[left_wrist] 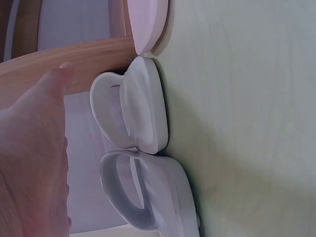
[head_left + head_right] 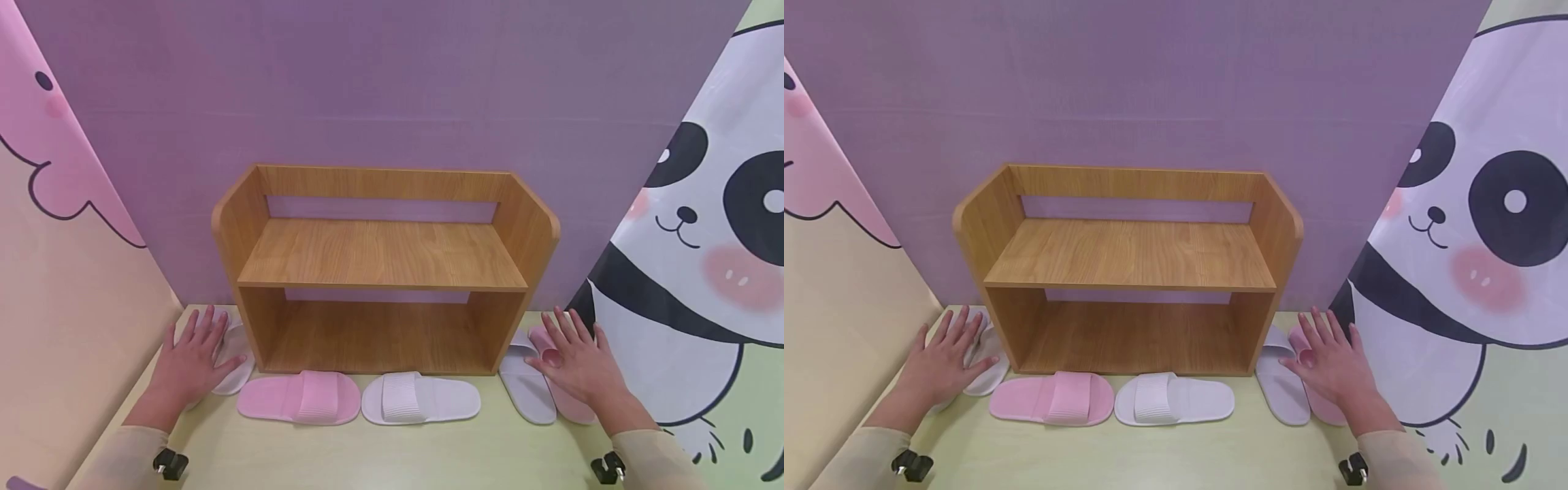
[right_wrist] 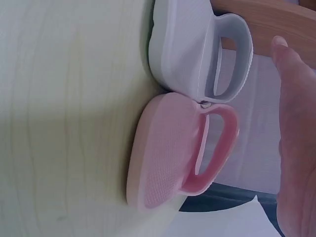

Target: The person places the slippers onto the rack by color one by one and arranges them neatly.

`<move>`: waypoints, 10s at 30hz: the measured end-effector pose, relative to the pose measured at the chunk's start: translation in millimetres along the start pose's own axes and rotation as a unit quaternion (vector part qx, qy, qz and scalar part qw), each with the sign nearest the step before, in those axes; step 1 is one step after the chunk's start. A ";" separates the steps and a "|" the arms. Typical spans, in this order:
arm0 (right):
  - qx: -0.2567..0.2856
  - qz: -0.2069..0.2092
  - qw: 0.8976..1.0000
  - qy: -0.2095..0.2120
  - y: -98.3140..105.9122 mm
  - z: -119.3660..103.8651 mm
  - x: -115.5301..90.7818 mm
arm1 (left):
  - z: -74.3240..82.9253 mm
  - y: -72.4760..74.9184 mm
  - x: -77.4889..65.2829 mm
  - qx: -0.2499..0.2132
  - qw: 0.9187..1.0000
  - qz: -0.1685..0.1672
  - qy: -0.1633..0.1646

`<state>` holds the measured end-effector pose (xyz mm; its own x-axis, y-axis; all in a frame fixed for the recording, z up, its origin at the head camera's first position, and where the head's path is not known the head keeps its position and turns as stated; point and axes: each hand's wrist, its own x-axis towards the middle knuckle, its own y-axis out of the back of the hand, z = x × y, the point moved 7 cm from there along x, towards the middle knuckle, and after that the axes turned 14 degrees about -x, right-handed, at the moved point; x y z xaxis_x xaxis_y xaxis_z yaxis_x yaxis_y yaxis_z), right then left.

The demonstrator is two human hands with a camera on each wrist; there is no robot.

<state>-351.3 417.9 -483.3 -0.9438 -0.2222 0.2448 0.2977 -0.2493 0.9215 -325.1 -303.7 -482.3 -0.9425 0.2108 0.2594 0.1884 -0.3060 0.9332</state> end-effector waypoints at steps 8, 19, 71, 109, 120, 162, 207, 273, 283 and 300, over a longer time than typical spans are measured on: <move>0.029 0.018 0.999 -0.004 6.3 -3.3 0.9 | -3.4 -1.3 0.6 -0.035 0.999 0.001 0.003; 0.149 0.026 0.988 -0.031 14.5 -8.1 -2.2 | -5.2 -5.6 2.6 -0.164 0.986 0.014 0.004; 0.442 0.058 0.886 -0.125 29.7 -48.0 -4.6 | -4.1 -8.4 -4.6 -0.430 0.897 0.097 0.045; 0.490 0.200 0.819 -0.223 25.5 -81.9 5.2 | -18.4 -8.9 -15.2 -0.391 0.915 0.093 0.024; 0.469 0.204 0.831 -0.219 24.5 -84.7 6.1 | -32.3 -14.9 -26.1 -0.342 0.932 0.118 -0.005; 0.479 0.230 0.820 -0.210 35.2 -88.0 2.7 | -75.1 -11.7 -60.1 -0.193 0.972 0.069 0.115; 0.475 0.252 0.814 -0.218 25.0 -87.7 4.5 | -81.6 -12.9 -63.1 -0.286 0.900 0.097 0.315; 0.471 0.253 0.816 -0.220 26.3 -89.6 3.3 | -20.8 48.8 -46.7 -0.292 0.842 0.395 0.221; 0.470 0.260 0.813 -0.223 25.8 -89.3 2.5 | -9.9 61.0 -44.2 -0.298 0.827 0.445 0.172; 0.479 0.280 0.802 -0.220 63.0 -103.7 -6.0 | 7.1 80.2 -44.7 -0.329 0.779 0.519 0.128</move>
<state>-312.0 305.8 -457.9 -0.7230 0.3605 0.5893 0.6445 0.6590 0.3876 -265.9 -331.1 -417.3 -0.4176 -0.6328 0.6520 0.7824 -0.6154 -0.0961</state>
